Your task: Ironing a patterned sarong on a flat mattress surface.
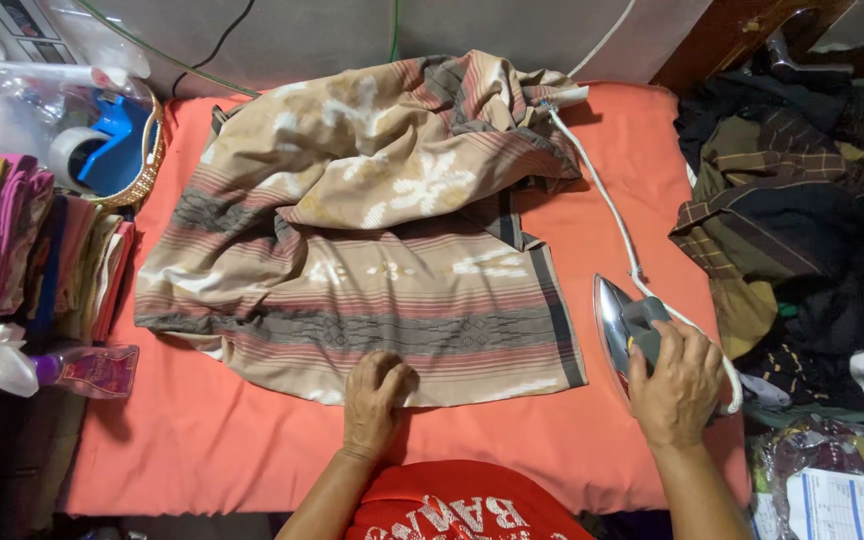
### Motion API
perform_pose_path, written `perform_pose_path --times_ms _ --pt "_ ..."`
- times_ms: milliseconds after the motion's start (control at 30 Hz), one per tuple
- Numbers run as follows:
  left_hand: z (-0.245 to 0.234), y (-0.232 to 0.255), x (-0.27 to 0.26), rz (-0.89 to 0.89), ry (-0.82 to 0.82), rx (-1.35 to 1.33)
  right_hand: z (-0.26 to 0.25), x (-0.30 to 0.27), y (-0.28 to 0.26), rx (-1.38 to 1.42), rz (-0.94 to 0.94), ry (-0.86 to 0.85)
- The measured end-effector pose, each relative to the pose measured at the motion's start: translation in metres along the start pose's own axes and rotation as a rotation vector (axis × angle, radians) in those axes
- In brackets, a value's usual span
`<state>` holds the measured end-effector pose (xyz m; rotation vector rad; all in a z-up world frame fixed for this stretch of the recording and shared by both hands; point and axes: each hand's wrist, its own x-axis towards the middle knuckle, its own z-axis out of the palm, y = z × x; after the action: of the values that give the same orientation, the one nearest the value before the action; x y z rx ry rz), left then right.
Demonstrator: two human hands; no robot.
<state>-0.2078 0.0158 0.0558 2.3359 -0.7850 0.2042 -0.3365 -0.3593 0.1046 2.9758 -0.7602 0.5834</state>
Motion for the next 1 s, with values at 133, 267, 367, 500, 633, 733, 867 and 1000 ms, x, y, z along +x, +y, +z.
perform_pose_path --times_ms 133,267,367,500,633,733,867,1000 --pt "-0.015 0.004 -0.002 -0.101 -0.014 0.010 0.000 0.008 -0.001 0.010 0.050 -0.002" --pt "-0.017 -0.006 -0.006 -0.147 -0.034 0.032 0.005 0.012 0.004 -0.053 0.103 -0.047" --pt "-0.016 -0.012 -0.009 -0.149 -0.022 0.015 0.009 0.014 0.005 -0.028 0.131 -0.091" --pt "-0.015 -0.012 -0.010 -0.182 -0.022 -0.006 0.027 0.018 0.021 -0.012 0.250 -0.301" --pt "-0.008 -0.024 -0.012 -0.154 0.007 -0.016 0.026 0.032 0.039 0.020 0.267 -0.428" --pt "-0.011 -0.022 -0.007 -0.096 0.042 -0.038 0.002 0.039 0.023 0.129 0.215 -0.390" --pt "-0.013 -0.016 -0.008 -0.104 0.038 -0.027 -0.044 0.044 -0.041 0.111 0.087 -0.447" --pt "-0.014 -0.013 -0.009 -0.175 0.006 0.007 -0.032 0.024 -0.082 0.081 -0.123 -0.588"
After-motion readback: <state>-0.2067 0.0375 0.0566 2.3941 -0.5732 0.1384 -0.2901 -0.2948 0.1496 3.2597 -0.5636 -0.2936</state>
